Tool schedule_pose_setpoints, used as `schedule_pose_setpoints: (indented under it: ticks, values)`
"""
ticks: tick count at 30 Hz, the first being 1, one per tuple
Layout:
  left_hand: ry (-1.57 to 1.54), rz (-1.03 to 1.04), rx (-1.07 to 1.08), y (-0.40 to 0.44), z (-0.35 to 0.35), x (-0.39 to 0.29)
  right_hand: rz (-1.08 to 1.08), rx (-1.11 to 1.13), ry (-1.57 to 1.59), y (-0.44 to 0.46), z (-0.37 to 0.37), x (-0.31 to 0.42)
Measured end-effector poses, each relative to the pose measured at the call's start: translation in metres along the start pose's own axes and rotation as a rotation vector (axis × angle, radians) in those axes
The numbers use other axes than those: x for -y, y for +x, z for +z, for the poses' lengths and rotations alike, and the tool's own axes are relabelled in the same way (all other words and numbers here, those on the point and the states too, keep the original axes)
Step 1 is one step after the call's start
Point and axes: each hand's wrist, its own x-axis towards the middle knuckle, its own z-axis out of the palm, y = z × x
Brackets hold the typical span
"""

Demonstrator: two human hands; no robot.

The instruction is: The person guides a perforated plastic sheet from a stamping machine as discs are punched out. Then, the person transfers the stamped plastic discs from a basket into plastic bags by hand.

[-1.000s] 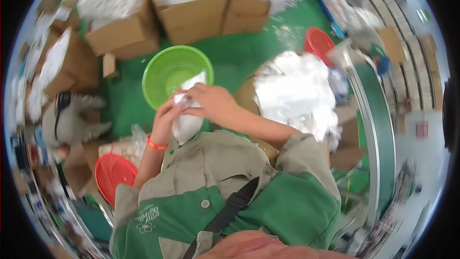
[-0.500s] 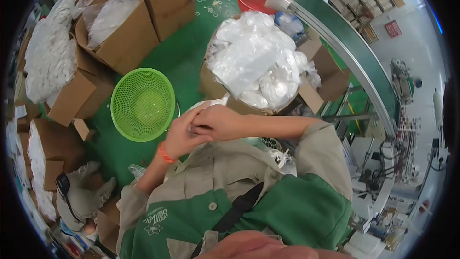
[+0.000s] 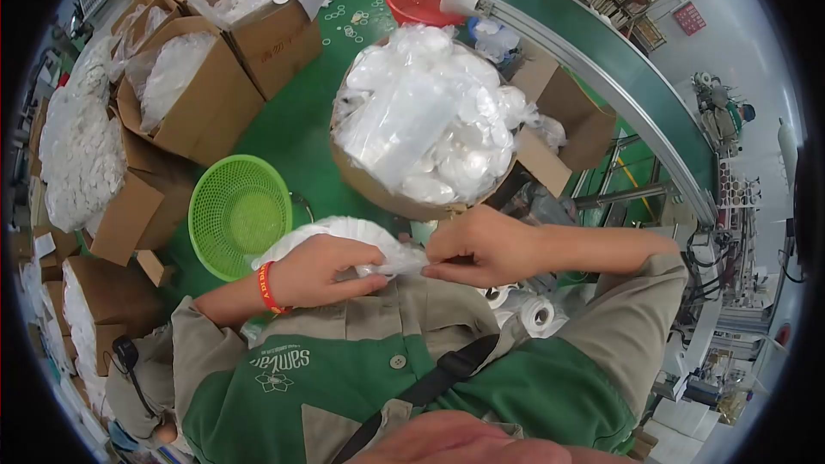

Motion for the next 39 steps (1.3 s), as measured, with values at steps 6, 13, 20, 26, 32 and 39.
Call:
schedule_pose_setpoints:
  ticks: [6, 13, 20, 26, 32, 39]
  values:
    - [-0.496, -0.108, 0.142, 0.094, -0.02, 0.086, 0.035, 0.102, 0.327, -0.043, -0.06, -0.058]
    - [0.195, -0.14, -0.318, 0.278, 0.031, 0.212, 0.132, -0.253, 0.442, -0.093, -0.105, -0.121]
    - [0.665, -0.607, -0.326, 0.345, 0.077, 0.27, 0.101, -1.256, 0.813, -0.15, -0.167, -0.199]
    - [0.156, -0.364, -0.802, 0.283, 0.04, 0.283, 0.022, -1.294, 0.803, -0.136, -0.192, -0.214]
    - [0.127, -0.297, -1.392, 0.166, -0.005, 0.243, 0.026, -1.226, 0.947, -0.08, -0.196, -0.245]
    - [-0.056, -0.134, -1.886, 0.057, -0.035, 0.159, 0.005, -0.824, 1.185, 0.025, -0.165, -0.262]
